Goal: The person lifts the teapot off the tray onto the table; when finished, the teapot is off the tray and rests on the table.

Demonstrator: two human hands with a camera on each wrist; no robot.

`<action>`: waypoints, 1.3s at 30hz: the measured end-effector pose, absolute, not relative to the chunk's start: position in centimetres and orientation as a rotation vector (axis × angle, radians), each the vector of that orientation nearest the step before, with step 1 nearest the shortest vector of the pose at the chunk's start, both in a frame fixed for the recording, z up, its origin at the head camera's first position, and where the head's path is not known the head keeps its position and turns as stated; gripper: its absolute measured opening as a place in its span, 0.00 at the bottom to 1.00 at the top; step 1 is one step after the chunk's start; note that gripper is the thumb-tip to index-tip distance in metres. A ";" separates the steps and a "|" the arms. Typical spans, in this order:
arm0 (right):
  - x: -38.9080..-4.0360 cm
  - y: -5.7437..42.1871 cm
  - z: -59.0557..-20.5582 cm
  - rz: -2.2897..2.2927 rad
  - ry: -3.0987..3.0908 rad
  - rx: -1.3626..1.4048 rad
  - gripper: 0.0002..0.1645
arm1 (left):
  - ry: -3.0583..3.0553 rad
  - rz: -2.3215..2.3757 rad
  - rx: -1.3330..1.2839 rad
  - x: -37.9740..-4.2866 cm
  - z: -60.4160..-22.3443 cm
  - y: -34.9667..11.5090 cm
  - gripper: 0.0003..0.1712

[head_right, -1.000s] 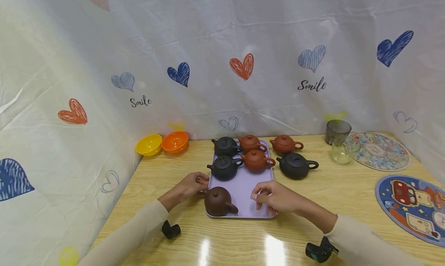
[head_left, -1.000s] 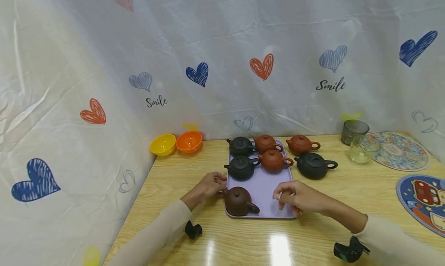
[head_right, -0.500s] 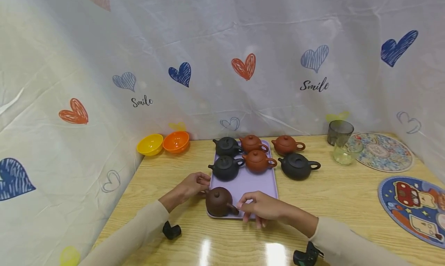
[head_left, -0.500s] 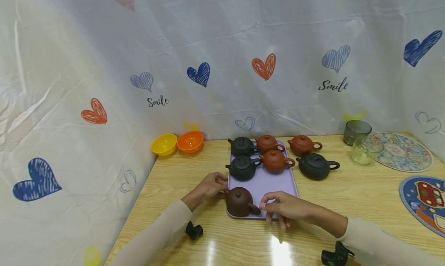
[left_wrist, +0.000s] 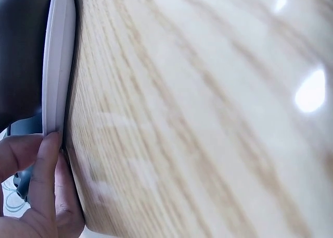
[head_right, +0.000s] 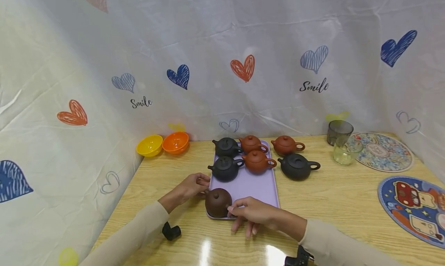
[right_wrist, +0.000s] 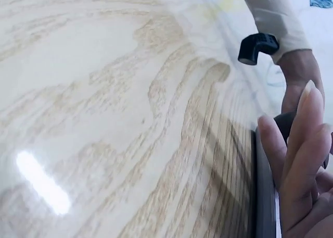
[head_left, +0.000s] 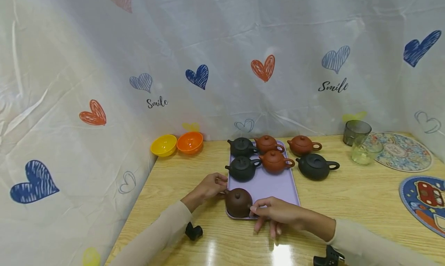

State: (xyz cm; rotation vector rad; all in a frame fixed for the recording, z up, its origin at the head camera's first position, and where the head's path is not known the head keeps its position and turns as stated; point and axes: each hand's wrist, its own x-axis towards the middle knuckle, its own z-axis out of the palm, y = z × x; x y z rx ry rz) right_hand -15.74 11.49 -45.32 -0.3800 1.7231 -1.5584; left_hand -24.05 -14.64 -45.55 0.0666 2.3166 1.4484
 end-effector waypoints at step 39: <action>-15.9 13.7 -43.4 -1.548 1.843 -0.363 0.29 | 2.234 1.507 0.015 -24.3 -45.8 -14.8 0.24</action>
